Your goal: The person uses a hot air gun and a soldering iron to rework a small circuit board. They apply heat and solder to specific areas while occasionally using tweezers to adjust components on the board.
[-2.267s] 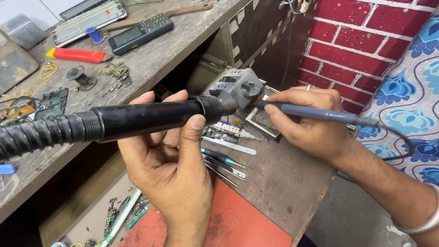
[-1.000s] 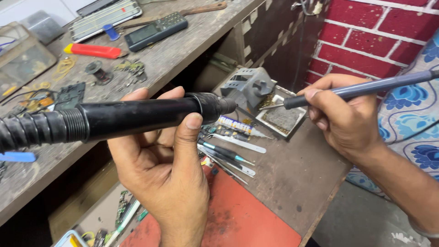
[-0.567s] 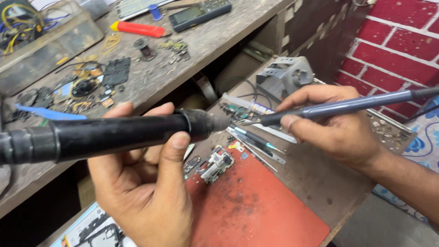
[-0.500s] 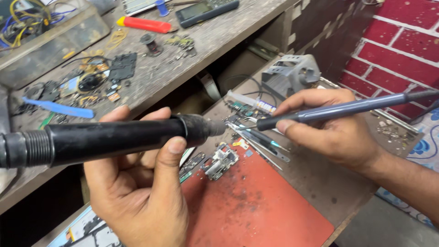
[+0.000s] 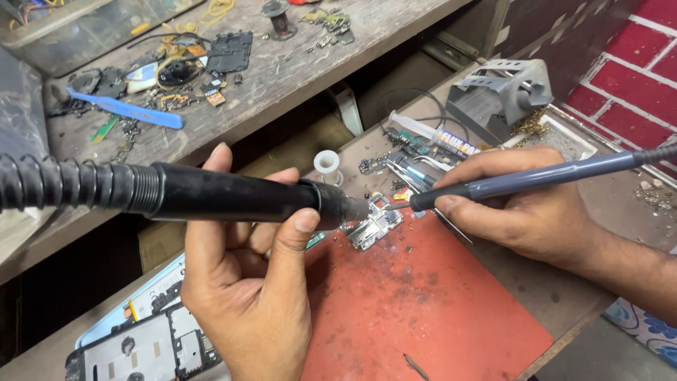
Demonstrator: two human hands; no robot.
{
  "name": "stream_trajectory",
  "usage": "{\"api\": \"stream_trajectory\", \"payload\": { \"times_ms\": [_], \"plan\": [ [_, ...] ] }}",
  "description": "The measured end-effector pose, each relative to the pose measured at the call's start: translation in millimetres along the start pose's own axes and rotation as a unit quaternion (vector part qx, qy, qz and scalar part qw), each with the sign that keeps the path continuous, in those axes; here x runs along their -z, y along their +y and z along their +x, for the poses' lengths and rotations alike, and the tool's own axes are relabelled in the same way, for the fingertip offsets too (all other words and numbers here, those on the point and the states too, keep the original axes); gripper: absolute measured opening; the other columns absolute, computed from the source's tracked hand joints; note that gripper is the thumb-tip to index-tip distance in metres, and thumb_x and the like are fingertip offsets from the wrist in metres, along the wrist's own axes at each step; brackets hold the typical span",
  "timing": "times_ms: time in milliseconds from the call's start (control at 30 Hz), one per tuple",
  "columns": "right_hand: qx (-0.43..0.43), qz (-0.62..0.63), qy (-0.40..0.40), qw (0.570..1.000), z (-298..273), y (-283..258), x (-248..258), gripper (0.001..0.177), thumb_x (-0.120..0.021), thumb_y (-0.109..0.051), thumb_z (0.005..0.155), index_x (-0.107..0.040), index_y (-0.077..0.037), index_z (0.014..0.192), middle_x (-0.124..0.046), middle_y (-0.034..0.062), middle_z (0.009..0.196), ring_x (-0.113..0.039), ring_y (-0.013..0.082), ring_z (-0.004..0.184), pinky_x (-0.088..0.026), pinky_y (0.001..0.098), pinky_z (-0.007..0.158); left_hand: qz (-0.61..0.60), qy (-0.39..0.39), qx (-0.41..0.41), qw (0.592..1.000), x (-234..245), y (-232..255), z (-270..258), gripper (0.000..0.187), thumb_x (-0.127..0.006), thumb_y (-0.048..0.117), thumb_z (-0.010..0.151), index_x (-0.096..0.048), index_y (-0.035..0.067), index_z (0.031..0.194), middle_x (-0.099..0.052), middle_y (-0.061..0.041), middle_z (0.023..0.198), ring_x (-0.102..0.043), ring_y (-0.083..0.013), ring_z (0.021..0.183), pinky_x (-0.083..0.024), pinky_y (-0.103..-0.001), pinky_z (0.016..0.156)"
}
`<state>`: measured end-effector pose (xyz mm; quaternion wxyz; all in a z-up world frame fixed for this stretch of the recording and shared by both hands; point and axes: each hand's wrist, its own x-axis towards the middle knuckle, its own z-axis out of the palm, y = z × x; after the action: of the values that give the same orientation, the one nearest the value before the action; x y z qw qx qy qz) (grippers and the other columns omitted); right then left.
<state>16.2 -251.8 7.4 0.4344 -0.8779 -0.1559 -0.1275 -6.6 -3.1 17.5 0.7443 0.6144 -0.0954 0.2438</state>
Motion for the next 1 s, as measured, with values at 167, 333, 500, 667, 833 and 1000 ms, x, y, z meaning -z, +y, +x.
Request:
{"api": "stream_trajectory", "payload": {
  "times_ms": [167,333,500,667,833,1000],
  "plan": [
    [0.001,-0.005,-0.007,1.000,-3.2,1.8,-0.7,0.014,-0.077,-0.013,0.078,-0.080,-0.006,0.089,-0.077,0.0019,0.066,-0.069,0.0072,0.055,-0.052,0.0238,0.050,0.006,-0.004,0.001,1.000,-1.4,-1.5,0.2,0.076,-0.070,-0.012,0.093,-0.034,-0.002,0.159,-0.070,-0.019,0.125,-0.071,-0.0187,0.116,-0.063,-0.030,0.101],
    [0.028,-0.014,0.007,0.999,-6.7,4.7,-3.4,0.015,-0.077,-0.013,0.079,-0.079,-0.005,0.091,-0.075,0.0019,0.070,-0.067,0.0074,0.058,-0.050,0.0228,0.051,-0.019,-0.021,0.008,1.000,-1.1,-5.1,-2.5,0.078,-0.069,-0.011,0.095,-0.031,-0.001,0.162,-0.070,-0.017,0.126,-0.071,-0.0170,0.113,-0.062,-0.028,0.099],
    [0.035,-0.028,0.014,0.999,-10.2,7.4,-3.2,0.016,-0.077,-0.014,0.080,-0.079,-0.005,0.093,-0.074,0.0018,0.072,-0.066,0.0070,0.060,-0.050,0.0228,0.052,0.010,-0.025,0.007,1.000,1.0,-6.6,-6.2,0.077,-0.069,-0.011,0.097,-0.030,0.000,0.163,-0.070,-0.016,0.126,-0.071,-0.0168,0.114,-0.063,-0.029,0.100],
    [0.042,-0.034,0.017,0.998,-12.0,7.9,-3.3,0.017,-0.077,-0.015,0.080,-0.079,-0.005,0.094,-0.075,0.0022,0.072,-0.068,0.0067,0.060,-0.051,0.0227,0.052,-0.009,-0.024,0.006,1.000,2.3,-7.3,-7.9,0.077,-0.068,-0.012,0.098,-0.030,0.000,0.164,-0.069,-0.017,0.129,-0.071,-0.0168,0.118,-0.063,-0.029,0.104],
    [0.052,-0.041,0.027,0.997,-13.4,8.9,-4.2,0.016,-0.077,-0.015,0.081,-0.079,-0.005,0.093,-0.075,0.0028,0.072,-0.068,0.0072,0.060,-0.052,0.0231,0.052,-0.004,-0.015,0.028,0.999,1.4,-4.4,-8.2,0.077,-0.066,-0.012,0.096,-0.029,0.001,0.162,-0.069,-0.016,0.125,-0.071,-0.0160,0.111,-0.063,-0.029,0.094],
    [0.067,-0.025,0.021,0.997,-12.8,10.6,-3.8,0.016,-0.076,-0.015,0.081,-0.078,-0.005,0.093,-0.076,0.0035,0.075,-0.069,0.0073,0.062,-0.053,0.0225,0.054,-0.020,-0.027,0.003,0.999,1.7,-8.3,-6.2,0.076,-0.065,-0.014,0.099,-0.029,0.001,0.165,-0.067,-0.017,0.129,-0.070,-0.0169,0.117,-0.063,-0.032,0.105]
  ]
}}
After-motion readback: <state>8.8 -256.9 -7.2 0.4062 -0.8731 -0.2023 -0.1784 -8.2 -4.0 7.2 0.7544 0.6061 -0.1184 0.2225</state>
